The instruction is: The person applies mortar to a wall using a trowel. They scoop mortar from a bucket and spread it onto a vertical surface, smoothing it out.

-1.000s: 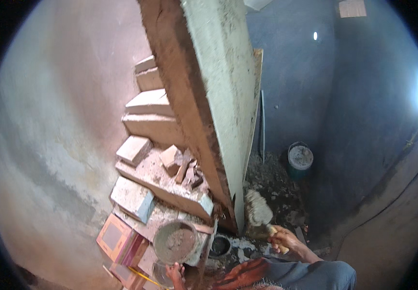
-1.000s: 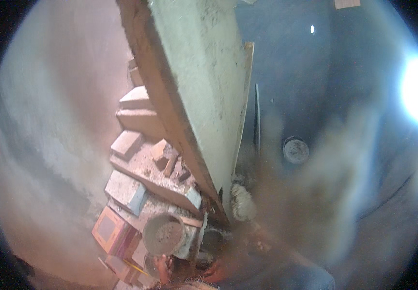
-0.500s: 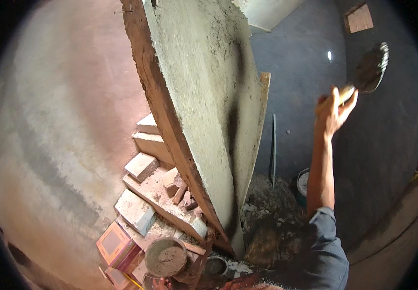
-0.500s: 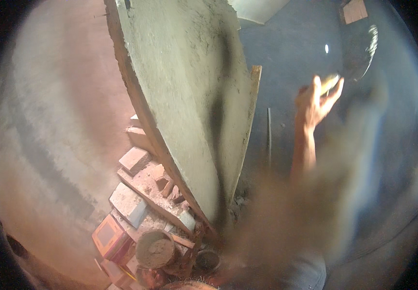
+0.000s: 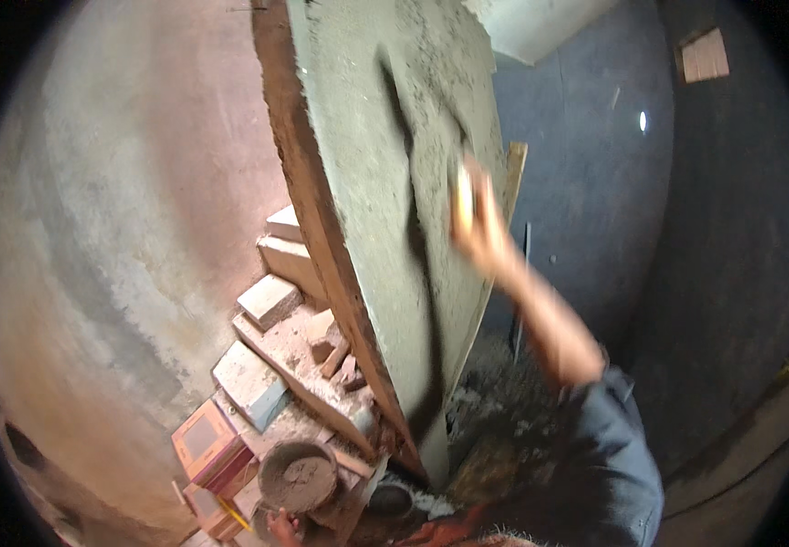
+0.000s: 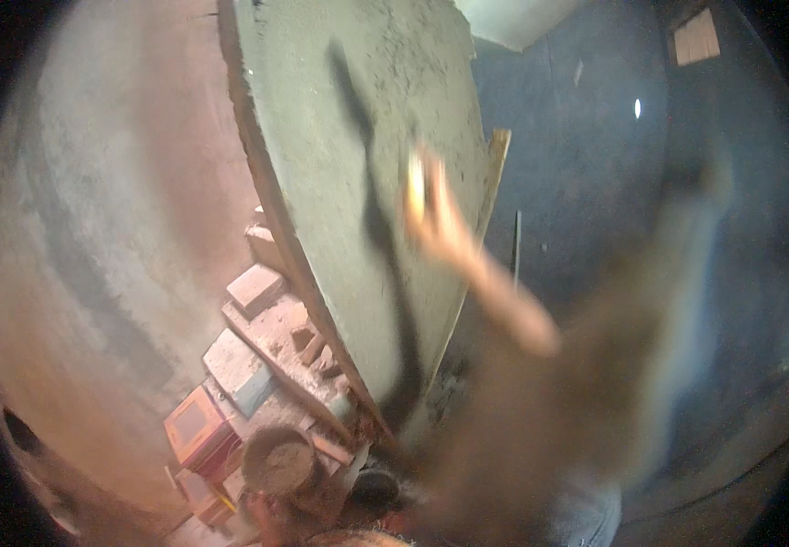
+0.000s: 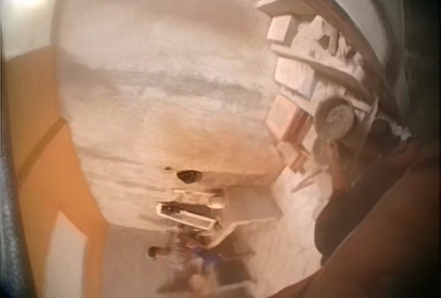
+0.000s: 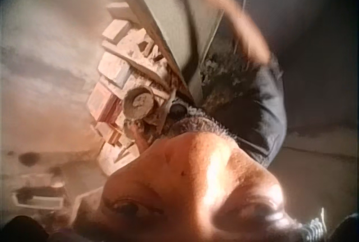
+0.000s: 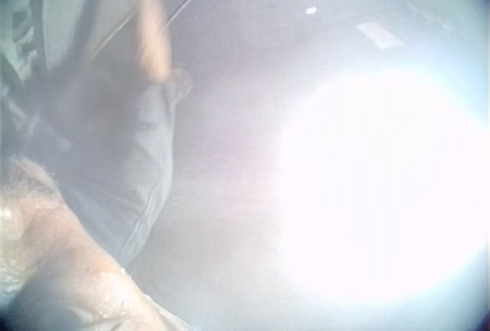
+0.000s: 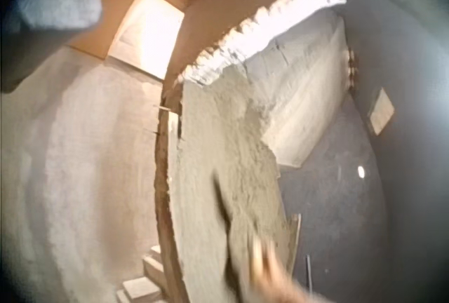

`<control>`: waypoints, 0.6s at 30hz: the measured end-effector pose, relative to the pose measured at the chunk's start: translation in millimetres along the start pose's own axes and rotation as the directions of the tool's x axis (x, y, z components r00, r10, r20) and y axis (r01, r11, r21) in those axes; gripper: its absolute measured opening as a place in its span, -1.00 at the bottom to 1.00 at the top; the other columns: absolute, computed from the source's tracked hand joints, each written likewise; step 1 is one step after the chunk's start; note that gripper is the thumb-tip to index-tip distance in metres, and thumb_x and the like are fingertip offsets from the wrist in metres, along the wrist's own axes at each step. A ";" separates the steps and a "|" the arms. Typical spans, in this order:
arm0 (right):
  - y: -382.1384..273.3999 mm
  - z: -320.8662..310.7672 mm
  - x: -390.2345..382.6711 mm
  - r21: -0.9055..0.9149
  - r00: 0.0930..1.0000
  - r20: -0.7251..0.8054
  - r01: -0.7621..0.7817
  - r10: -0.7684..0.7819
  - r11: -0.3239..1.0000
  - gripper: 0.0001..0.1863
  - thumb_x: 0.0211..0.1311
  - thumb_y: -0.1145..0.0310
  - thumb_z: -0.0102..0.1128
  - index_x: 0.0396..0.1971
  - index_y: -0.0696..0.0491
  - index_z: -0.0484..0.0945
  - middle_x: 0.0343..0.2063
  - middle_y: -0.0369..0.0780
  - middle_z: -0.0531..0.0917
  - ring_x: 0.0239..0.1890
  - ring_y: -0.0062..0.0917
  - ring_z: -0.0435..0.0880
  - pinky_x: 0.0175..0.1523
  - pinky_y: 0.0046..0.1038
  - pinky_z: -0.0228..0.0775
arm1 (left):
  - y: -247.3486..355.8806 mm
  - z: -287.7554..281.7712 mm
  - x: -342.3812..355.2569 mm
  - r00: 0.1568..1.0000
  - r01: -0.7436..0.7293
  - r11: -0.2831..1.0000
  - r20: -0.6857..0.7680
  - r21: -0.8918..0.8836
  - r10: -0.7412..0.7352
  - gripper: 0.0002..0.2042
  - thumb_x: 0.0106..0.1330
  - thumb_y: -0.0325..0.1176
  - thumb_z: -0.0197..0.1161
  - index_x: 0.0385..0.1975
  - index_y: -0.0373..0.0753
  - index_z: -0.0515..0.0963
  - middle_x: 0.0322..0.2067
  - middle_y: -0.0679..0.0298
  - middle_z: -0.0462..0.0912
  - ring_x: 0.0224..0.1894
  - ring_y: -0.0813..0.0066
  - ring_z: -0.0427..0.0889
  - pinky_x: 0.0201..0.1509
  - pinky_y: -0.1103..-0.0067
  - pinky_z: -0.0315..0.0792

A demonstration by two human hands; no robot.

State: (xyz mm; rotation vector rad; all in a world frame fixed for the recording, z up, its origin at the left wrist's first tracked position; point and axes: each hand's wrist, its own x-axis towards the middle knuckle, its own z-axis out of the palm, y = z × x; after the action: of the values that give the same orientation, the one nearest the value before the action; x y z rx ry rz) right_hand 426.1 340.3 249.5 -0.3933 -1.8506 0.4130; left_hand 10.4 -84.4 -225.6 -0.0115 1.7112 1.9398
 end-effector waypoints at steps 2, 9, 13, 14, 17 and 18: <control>-20.3 48.4 -145.4 0.364 0.959 0.238 -0.235 0.154 0.901 -0.26 0.19 0.27 0.10 0.29 -0.04 -0.08 -0.35 -0.19 0.44 -0.53 -0.56 0.46 -0.41 -0.43 0.40 | -17.6 -12.8 9.3 1.000 0.007 0.999 -0.021 -0.032 -0.007 -0.43 0.22 -0.48 0.16 0.22 -0.24 0.10 -0.49 0.30 0.46 -0.58 0.55 0.46 -0.64 0.68 0.40; -54.4 74.8 -294.7 0.280 0.573 0.654 -0.790 0.494 0.546 -0.40 0.17 0.42 0.14 0.20 -0.05 0.13 -0.32 -0.23 0.47 -0.49 -0.62 0.45 -0.44 -0.54 0.34 | 13.1 23.9 -7.4 0.996 0.087 0.996 -0.017 -0.015 -0.087 -0.79 0.23 -0.44 0.20 -0.17 -0.25 0.39 -0.53 0.38 0.43 -0.60 0.65 0.37 -0.64 0.69 0.31; -56.1 149.6 -300.1 -0.108 0.424 0.734 -0.698 0.531 0.708 -0.50 0.20 0.43 0.06 0.17 0.06 0.25 -0.42 -0.24 0.50 -0.48 -0.61 0.48 -0.42 -0.53 0.34 | 24.1 19.5 7.0 0.986 0.128 0.992 0.109 -0.007 -0.126 -0.58 0.15 -0.42 0.30 0.02 -0.21 0.36 -0.45 0.44 0.43 -0.44 0.64 0.45 -0.36 0.65 0.49; -53.4 180.0 -295.8 -0.177 0.408 0.775 -0.592 0.482 0.787 -0.49 0.20 0.41 0.05 0.17 0.09 0.25 -0.40 -0.18 0.54 -0.45 -0.52 0.54 -0.37 -0.47 0.37 | 24.1 11.7 12.8 0.975 0.163 0.987 0.158 -0.013 -0.159 -0.45 0.11 -0.42 0.33 0.12 -0.20 0.29 -0.43 0.41 0.48 -0.40 0.63 0.48 -0.30 0.62 0.47; -33.7 258.7 -297.9 -0.117 0.525 0.822 -0.225 0.222 0.967 -0.51 0.20 0.34 0.04 0.14 0.10 0.26 -0.27 0.02 0.58 -0.20 -0.07 0.56 -0.15 -0.21 0.38 | 17.6 0.3 20.3 0.953 0.165 0.986 0.254 0.012 -0.163 -0.38 0.09 -0.47 0.31 0.19 -0.19 0.21 -0.27 0.33 0.56 -0.33 0.57 0.52 -0.29 0.63 0.43; -37.6 282.6 -286.9 -0.193 0.436 0.860 -0.208 0.267 0.959 -0.55 0.21 0.30 0.03 0.08 0.12 0.31 -0.23 0.07 0.57 -0.11 0.05 0.50 -0.07 -0.14 0.35 | 10.7 -4.4 20.9 0.957 0.133 0.991 0.261 -0.008 -0.126 -0.37 0.09 -0.48 0.30 0.20 -0.20 0.19 -0.27 0.33 0.56 -0.33 0.57 0.52 -0.29 0.63 0.43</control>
State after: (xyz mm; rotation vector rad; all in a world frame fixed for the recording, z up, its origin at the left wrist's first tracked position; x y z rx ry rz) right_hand 241.4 149.8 -55.8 -0.5443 -2.8639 0.8885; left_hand -13.2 -80.8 -224.0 0.1149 1.4765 1.7796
